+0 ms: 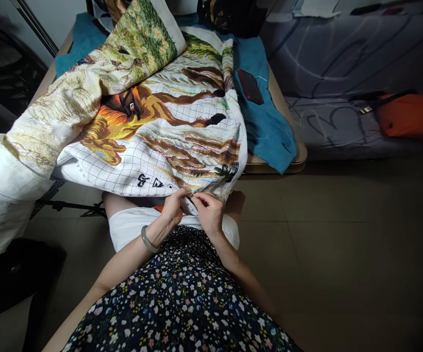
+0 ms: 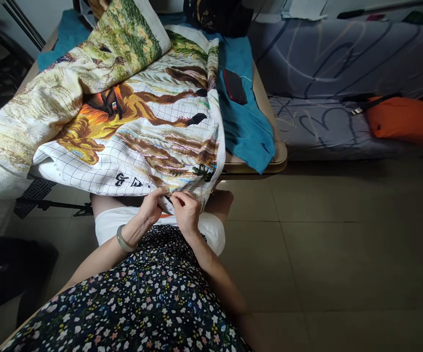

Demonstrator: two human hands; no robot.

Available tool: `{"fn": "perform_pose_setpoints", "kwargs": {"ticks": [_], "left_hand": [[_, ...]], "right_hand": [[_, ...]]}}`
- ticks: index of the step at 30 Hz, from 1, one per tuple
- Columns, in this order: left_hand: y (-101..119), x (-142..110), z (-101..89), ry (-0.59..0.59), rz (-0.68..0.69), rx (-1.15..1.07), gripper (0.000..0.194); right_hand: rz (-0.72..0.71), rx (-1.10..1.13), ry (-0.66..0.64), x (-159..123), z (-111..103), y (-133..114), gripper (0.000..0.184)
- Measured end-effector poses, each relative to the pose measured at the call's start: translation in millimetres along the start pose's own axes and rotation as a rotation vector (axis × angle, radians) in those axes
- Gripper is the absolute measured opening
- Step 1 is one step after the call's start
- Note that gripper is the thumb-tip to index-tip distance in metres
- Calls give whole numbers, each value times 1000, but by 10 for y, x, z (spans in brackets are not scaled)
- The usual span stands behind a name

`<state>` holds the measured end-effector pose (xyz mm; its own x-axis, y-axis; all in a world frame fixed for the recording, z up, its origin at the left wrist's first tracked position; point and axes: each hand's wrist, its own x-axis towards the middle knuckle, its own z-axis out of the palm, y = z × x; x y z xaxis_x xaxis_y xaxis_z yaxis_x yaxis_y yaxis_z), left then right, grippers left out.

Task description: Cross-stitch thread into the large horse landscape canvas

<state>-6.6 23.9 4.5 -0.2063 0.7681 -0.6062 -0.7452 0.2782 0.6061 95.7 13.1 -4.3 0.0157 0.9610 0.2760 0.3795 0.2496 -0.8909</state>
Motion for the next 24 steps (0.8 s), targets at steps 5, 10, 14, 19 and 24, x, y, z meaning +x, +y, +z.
{"fn": "perform_pose_setpoints", "kwargs": {"ticks": [5,10,14,19,24], "left_hand": [[-11,10,-12,-13,-1,-12,12],[-26,5,-42,-52,0,-32,19],[-29,-19,-91,-128,-27,-44,24],[-20,-43,-121,-142,-57,-2,28],[-31,-30,-117,-75,23,-44,34]], "right_hand": [[116,77,-2,7,39,27,8],[295,190,-2,56,29,-45,11],[262,182,-102,99,-22,-122,19],[254,111,-208,218,-41,-179,13],[279,531,249,521,-898,-270,12]]}}
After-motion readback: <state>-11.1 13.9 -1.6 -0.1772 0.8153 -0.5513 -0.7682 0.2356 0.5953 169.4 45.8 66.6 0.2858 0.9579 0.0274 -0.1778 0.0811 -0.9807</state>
